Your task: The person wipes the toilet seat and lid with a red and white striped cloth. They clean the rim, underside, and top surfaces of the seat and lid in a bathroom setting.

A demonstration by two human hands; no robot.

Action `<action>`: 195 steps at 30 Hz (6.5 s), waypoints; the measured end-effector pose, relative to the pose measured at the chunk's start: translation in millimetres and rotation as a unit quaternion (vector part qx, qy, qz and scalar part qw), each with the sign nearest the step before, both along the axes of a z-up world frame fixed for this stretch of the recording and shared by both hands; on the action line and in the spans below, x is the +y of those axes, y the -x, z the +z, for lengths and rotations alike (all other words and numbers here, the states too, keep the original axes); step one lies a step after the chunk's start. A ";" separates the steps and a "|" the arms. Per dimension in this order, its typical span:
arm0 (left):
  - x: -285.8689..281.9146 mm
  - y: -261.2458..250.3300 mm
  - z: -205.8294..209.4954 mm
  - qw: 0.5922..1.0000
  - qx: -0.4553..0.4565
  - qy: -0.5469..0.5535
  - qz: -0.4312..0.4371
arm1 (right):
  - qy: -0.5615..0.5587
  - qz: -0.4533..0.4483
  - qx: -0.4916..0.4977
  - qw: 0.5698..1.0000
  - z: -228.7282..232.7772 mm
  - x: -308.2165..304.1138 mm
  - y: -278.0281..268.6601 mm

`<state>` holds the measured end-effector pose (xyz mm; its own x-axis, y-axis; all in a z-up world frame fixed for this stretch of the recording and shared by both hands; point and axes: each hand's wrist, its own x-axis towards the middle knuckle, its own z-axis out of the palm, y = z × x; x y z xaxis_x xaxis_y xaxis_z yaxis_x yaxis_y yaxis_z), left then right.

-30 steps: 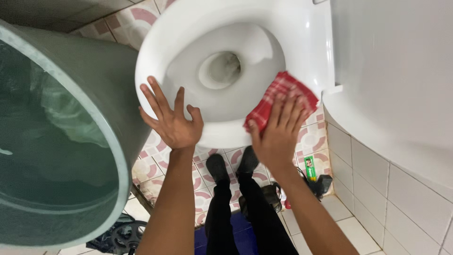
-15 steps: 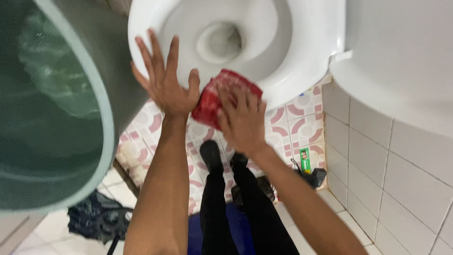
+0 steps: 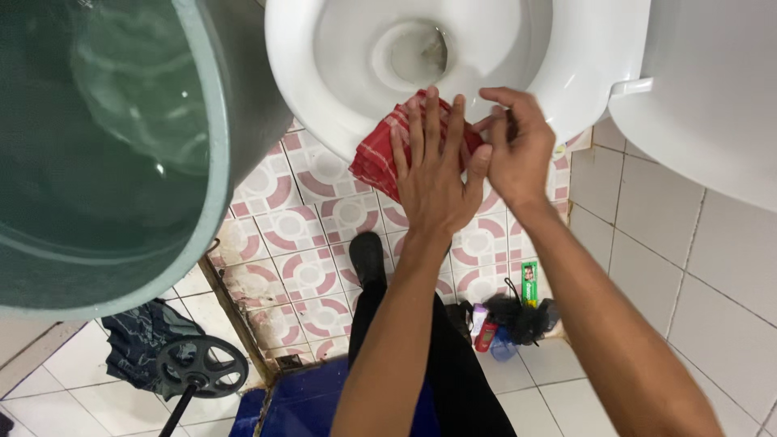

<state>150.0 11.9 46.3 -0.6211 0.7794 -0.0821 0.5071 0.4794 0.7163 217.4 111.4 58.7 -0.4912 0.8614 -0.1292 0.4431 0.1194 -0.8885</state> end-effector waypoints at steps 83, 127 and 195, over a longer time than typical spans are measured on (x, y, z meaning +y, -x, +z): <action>257.5 177.5 5.4 0.909 0.244 0.046 -0.334 | -0.197 -0.058 -0.367 0.907 -10.5 62.0 26.3; -12.0 99.9 5.3 0.918 -0.290 -0.032 -0.268 | -0.164 -0.268 -0.252 0.915 -2.9 -135.1 62.2; 40.5 229.2 -31.9 0.923 0.284 0.142 -0.219 | -0.291 0.256 -0.231 0.892 -24.5 136.2 238.9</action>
